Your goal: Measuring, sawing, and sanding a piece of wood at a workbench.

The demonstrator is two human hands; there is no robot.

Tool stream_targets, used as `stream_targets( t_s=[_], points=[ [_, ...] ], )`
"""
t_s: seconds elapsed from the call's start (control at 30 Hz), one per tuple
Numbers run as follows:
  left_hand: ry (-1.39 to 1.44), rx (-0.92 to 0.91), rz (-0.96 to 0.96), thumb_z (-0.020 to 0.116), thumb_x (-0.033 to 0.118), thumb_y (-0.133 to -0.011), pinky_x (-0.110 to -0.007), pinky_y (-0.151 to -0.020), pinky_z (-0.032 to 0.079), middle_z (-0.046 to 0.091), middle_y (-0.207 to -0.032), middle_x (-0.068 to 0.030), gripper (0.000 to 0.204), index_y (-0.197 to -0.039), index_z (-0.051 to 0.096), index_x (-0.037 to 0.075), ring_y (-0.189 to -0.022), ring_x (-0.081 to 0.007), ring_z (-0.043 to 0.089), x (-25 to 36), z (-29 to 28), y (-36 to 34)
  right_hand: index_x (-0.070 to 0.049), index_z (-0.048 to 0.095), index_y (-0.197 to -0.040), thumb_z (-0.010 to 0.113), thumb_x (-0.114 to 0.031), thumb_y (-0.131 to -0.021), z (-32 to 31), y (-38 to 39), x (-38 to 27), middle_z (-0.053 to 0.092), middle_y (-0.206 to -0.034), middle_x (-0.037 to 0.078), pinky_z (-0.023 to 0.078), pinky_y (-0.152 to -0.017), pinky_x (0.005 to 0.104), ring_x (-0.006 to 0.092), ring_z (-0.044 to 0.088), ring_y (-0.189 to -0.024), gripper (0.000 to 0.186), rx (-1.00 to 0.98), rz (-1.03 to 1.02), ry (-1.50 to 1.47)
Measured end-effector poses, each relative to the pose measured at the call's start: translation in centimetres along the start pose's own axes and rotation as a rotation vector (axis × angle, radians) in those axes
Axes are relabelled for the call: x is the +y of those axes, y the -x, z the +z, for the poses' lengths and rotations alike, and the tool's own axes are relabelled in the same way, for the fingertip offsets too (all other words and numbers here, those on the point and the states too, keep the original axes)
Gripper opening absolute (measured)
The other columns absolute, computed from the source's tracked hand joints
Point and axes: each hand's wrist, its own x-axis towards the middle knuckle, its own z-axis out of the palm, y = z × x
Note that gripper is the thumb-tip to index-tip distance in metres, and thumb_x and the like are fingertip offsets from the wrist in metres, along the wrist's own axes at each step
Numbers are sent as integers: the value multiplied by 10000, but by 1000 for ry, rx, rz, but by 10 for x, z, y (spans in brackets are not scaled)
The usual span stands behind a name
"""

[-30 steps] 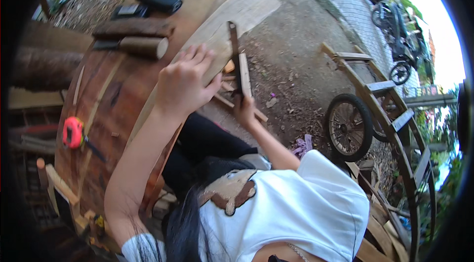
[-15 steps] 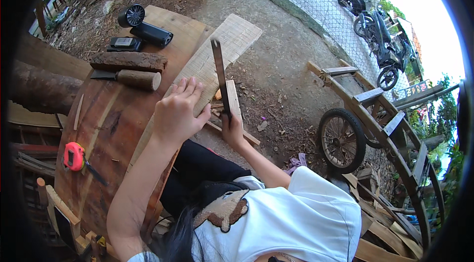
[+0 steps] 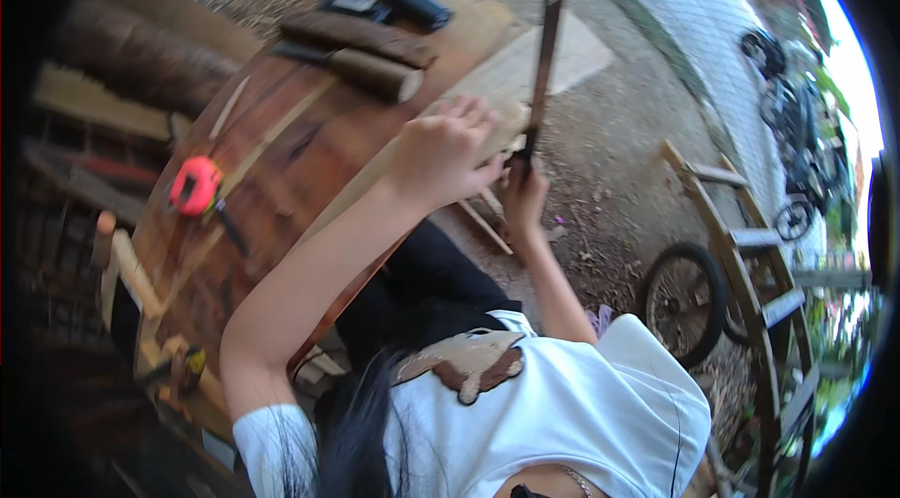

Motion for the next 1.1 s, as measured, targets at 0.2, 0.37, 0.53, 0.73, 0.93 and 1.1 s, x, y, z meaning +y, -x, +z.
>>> stream_targets(
  t_s=[0.2,0.37,0.53,0.73,0.93,1.1],
  points=[
    [-31,44,20,644,329,-764,-353,-858,523,643,-1133,-137,417,-1073,659,50,-1074,-274,612,-4,4,4,26,566,-1003,463,-31,-894,16,37,65,586,-745,142,453,-626,375,256,582,-676,161,21,-96,-101],
    [-38,34,15,643,336,-763,-353,-855,527,643,-1130,-146,424,-1075,665,50,-1069,-276,615,-5,6,11,38,555,-1032,454,-11,-905,11,37,46,588,-733,144,462,-630,346,231,587,-682,169,19,-12,-34],
    [4,56,46,659,346,-748,-359,-890,504,655,-1070,-178,444,-1038,655,10,-1050,-303,619,-4,3,6,43,552,-966,480,-85,-946,6,4,9,565,-632,138,425,-530,335,158,543,-563,148,41,-82,-81],
    [12,81,30,667,328,-731,-354,-870,518,653,-1088,-178,416,-1008,679,18,-1045,-299,628,-6,9,3,25,538,-871,458,-106,-952,17,52,85,510,-630,54,374,-511,305,123,465,-574,173,62,-67,-59],
    [-96,45,9,649,364,-769,-338,-839,534,648,-1139,-115,423,-1071,675,68,-1050,-260,628,-7,5,7,44,561,-909,480,-69,-932,8,9,31,533,-595,86,393,-487,306,127,511,-530,140,3,-72,-47],
    [-78,44,33,648,365,-768,-339,-840,533,652,-1128,-127,417,-1066,681,75,-1057,-261,626,-6,8,5,35,575,-919,479,-79,-936,10,60,89,560,-630,92,416,-497,313,141,528,-535,151,10,-19,-15]
  ],
)
